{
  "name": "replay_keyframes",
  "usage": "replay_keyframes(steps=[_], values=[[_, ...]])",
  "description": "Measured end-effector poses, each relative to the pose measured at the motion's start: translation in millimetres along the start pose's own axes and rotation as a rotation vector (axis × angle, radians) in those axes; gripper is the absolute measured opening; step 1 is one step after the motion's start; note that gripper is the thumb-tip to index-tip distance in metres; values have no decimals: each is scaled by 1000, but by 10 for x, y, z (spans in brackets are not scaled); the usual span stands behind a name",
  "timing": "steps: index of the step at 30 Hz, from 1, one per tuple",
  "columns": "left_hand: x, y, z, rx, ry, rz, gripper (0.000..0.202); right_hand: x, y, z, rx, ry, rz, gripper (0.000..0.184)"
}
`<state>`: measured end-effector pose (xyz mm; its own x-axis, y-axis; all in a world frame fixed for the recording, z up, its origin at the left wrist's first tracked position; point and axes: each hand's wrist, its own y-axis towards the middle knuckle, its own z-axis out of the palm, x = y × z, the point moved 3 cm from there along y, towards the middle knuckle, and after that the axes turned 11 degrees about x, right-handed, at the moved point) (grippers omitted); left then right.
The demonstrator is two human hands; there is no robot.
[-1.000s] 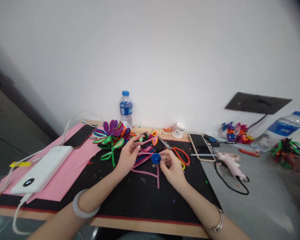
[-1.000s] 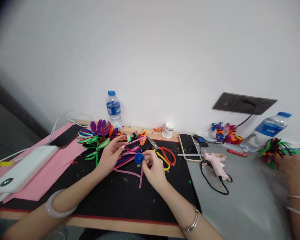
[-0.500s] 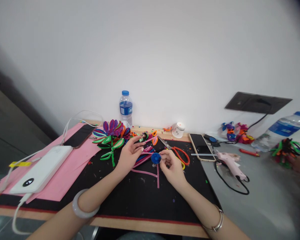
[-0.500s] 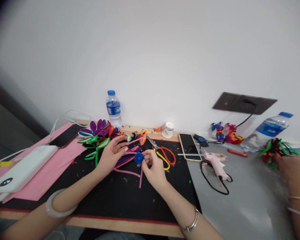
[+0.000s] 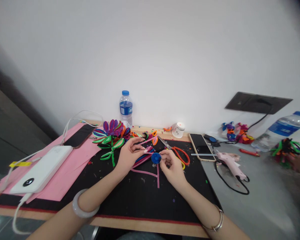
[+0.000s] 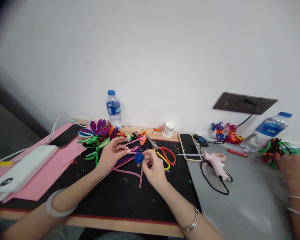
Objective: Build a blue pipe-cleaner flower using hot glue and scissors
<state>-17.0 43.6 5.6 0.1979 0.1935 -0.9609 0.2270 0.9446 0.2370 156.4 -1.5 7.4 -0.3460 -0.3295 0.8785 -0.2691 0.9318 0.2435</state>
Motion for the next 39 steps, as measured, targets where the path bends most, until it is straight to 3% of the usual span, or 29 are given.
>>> replay_keyframes(steps=[16,28,39], values=[[-55,-26,4,-5,105,-98,40,-1,-1,2,-5,-10,-3,19],[-22,-25,-20,37,205,-77,42,9,2,3,-2,-6,3,18],[-30,-17,-24,-25,158,-52,23,-1,1,1,-4,-12,2,17]])
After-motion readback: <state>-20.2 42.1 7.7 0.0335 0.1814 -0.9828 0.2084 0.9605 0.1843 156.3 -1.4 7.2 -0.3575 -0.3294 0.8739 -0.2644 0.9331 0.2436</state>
